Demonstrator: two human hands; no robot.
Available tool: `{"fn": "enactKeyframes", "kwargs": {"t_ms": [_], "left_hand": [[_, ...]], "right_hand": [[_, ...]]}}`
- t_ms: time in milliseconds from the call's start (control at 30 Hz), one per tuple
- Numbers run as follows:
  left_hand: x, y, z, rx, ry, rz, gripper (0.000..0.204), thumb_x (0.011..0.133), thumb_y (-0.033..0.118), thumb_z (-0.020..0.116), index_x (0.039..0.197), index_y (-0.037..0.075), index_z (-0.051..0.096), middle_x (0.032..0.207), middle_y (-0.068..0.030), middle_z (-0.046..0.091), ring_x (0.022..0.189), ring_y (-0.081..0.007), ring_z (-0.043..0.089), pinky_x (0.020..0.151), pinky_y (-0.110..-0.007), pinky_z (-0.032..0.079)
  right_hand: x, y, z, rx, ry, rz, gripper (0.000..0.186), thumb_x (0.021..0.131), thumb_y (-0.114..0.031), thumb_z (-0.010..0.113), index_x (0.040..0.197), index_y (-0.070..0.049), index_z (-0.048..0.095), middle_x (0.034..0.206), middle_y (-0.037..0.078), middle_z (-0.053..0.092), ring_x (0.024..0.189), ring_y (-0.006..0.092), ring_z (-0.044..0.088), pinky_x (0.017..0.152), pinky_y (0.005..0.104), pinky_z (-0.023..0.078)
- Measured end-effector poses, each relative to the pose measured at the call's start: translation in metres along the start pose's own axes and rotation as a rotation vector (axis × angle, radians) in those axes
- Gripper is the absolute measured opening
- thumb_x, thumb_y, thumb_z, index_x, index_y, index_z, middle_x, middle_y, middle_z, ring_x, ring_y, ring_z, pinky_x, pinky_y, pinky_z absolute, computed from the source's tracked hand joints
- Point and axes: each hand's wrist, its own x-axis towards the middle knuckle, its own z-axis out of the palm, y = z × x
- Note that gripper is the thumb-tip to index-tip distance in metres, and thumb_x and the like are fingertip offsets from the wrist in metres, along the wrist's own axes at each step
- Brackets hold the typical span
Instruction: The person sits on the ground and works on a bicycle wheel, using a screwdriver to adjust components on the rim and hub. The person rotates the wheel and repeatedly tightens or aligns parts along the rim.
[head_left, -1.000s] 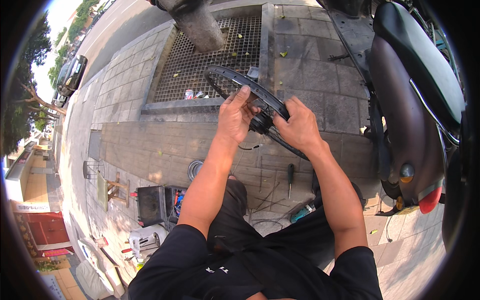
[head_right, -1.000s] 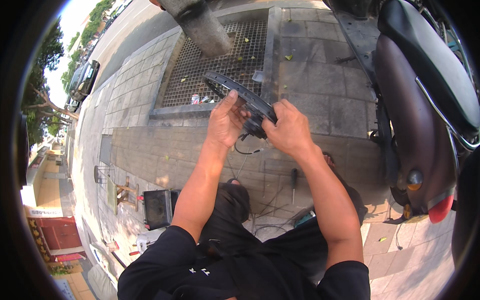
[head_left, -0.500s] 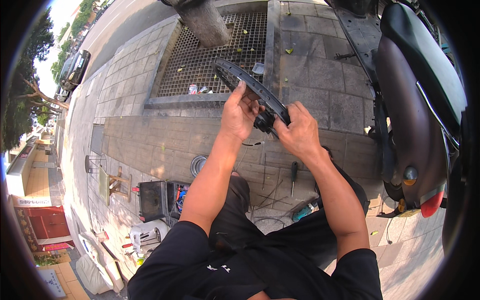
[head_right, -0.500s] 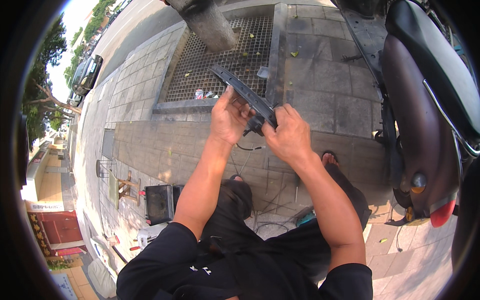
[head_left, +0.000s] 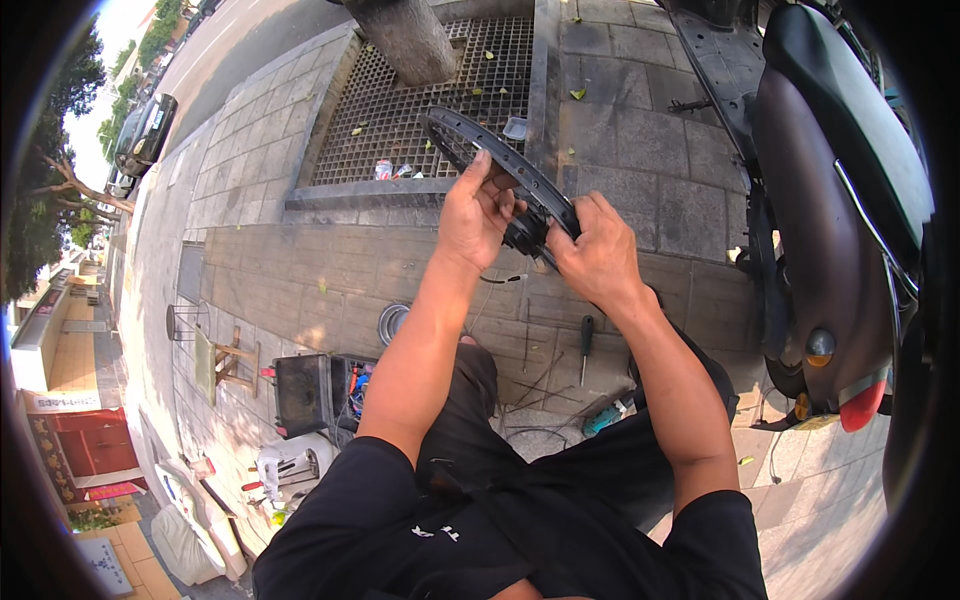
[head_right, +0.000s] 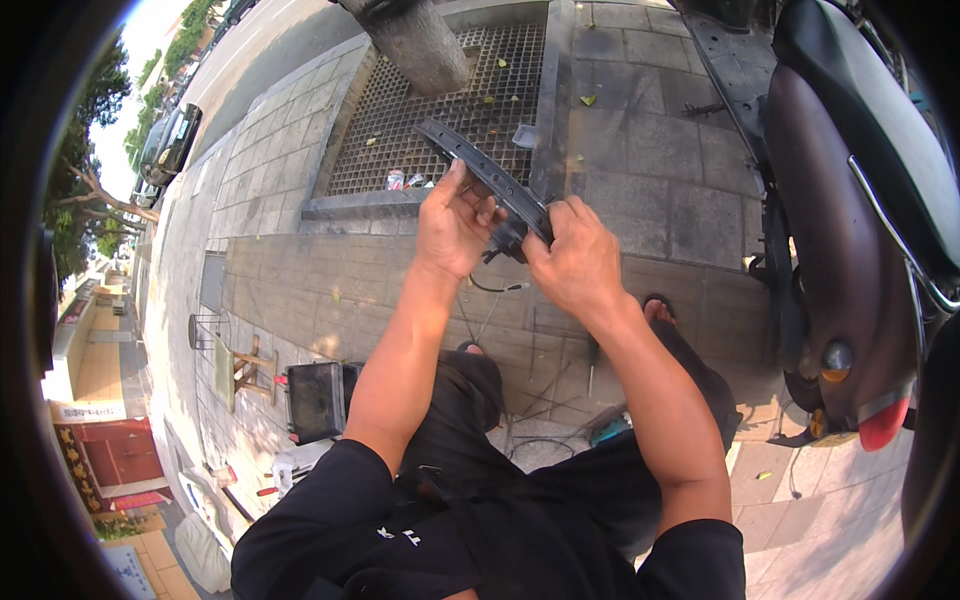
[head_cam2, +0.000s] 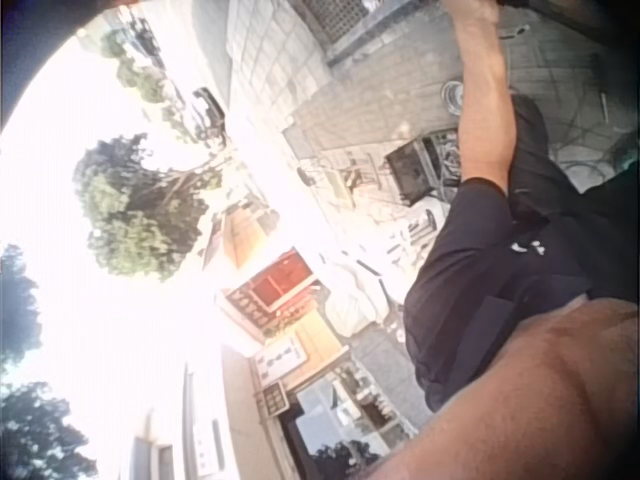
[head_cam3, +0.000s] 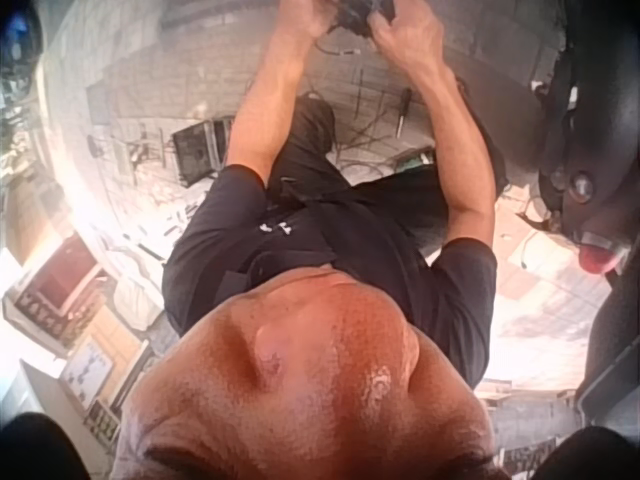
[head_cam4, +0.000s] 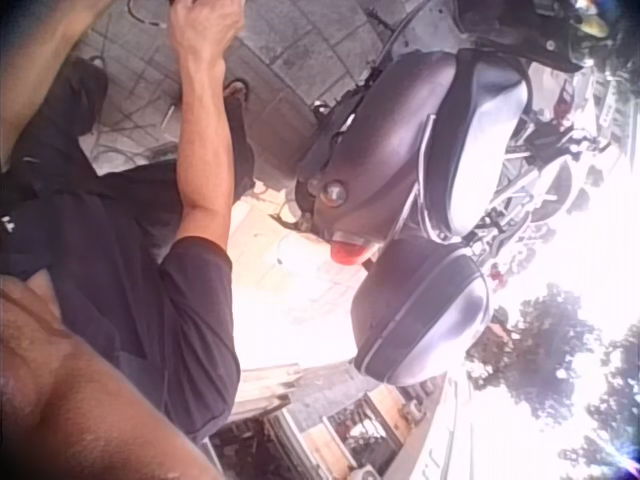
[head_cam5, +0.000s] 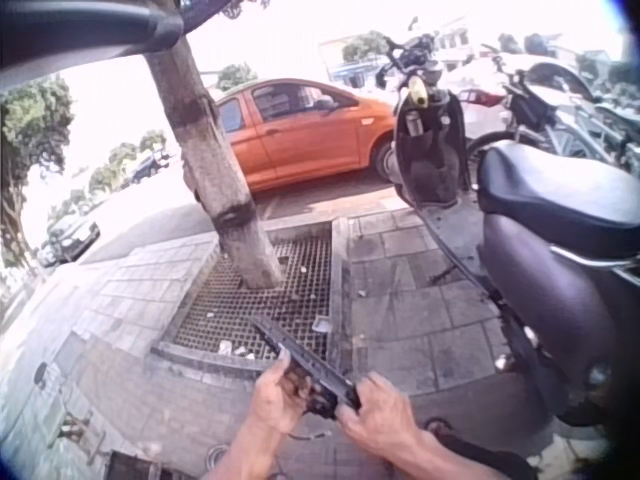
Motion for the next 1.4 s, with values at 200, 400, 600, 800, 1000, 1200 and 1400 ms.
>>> {"fn": "enactKeyframes", "kwargs": {"t_ms": [200, 400, 600, 800, 1000, 1200, 1400], "left_hand": [[0.001, 0.001, -0.002, 0.009, -0.007, 0.012, 0.032, 0.107, 0.041, 0.061, 0.109, 0.010, 0.069, 0.095, -0.0060, 0.074, 0.067, -0.0120, 0.054, 0.074, -0.033, 0.052], [0.001, 0.003, -0.005, 0.039, -0.031, 0.010, 0.030, 0.106, 0.041, 0.061, 0.111, 0.012, 0.066, 0.101, -0.0049, 0.070, 0.072, -0.0141, 0.053, 0.077, -0.036, 0.051], [0.003, 0.006, -0.006, 0.048, -0.037, 0.006, 0.031, 0.106, 0.041, 0.061, 0.113, 0.011, 0.066, 0.104, -0.0061, 0.070, 0.072, -0.0159, 0.053, 0.076, -0.037, 0.052], [0.007, 0.013, -0.011, 0.074, -0.048, -0.013, 0.036, 0.106, 0.044, 0.060, 0.113, 0.010, 0.067, 0.103, -0.0090, 0.072, 0.073, -0.0177, 0.054, 0.076, -0.039, 0.052], [0.007, 0.016, -0.013, 0.106, -0.053, -0.022, 0.043, 0.107, 0.047, 0.057, 0.115, 0.006, 0.067, 0.105, -0.0122, 0.073, 0.073, -0.0183, 0.055, 0.080, -0.041, 0.052], [0.008, 0.020, -0.017, 0.119, -0.055, -0.058, 0.051, 0.109, 0.049, 0.050, 0.121, 0.003, 0.068, 0.109, -0.0147, 0.075, 0.077, -0.0176, 0.055, 0.077, -0.035, 0.050], [0.008, 0.026, -0.018, 0.106, 0.071, -0.036, 0.051, 0.109, 0.047, 0.049, 0.121, 0.001, 0.068, 0.110, -0.0159, 0.076, 0.075, -0.0188, 0.056, 0.078, -0.037, 0.051]], "right_hand": [[0.002, -0.001, 0.001, -0.005, -0.001, 0.001, 0.024, 0.087, -0.021, 0.070, 0.093, 0.002, 0.066, 0.097, 0.019, 0.066, 0.094, 0.0432, 0.066, 0.081, 0.0530, 0.054], [0.004, -0.004, 0.001, -0.019, -0.010, 0.024, 0.022, 0.087, -0.019, 0.070, 0.095, 0.002, 0.067, 0.099, 0.019, 0.066, 0.095, 0.0429, 0.066, 0.082, 0.0526, 0.054], [0.005, 0.000, 0.005, -0.015, 0.018, 0.003, 0.021, 0.087, -0.018, 0.070, 0.094, 0.001, 0.067, 0.097, 0.018, 0.066, 0.094, 0.0434, 0.066, 0.081, 0.0527, 0.054], [0.006, -0.002, 0.004, -0.015, 0.017, -0.002, 0.020, 0.087, -0.018, 0.071, 0.090, 0.001, 0.065, 0.095, 0.018, 0.065, 0.091, 0.0439, 0.065, 0.080, 0.0531, 0.053], [0.007, -0.001, 0.005, -0.005, 0.036, -0.027, 0.022, 0.090, -0.017, 0.071, 0.092, 0.004, 0.065, 0.095, 0.020, 0.065, 0.087, 0.0443, 0.066, 0.078, 0.0483, 0.053], [0.008, -0.003, 0.004, 0.010, 0.023, -0.002, 0.019, 0.087, -0.017, 0.070, 0.092, 0.001, 0.066, 0.096, 0.018, 0.065, 0.092, 0.0431, 0.066, 0.081, 0.0515, 0.053], [0.009, -0.002, 0.004, -0.007, 0.015, 0.008, 0.020, 0.088, -0.018, 0.070, 0.093, 0.001, 0.067, 0.096, 0.018, 0.066, 0.092, 0.0432, 0.066, 0.083, 0.0512, 0.054]]}}
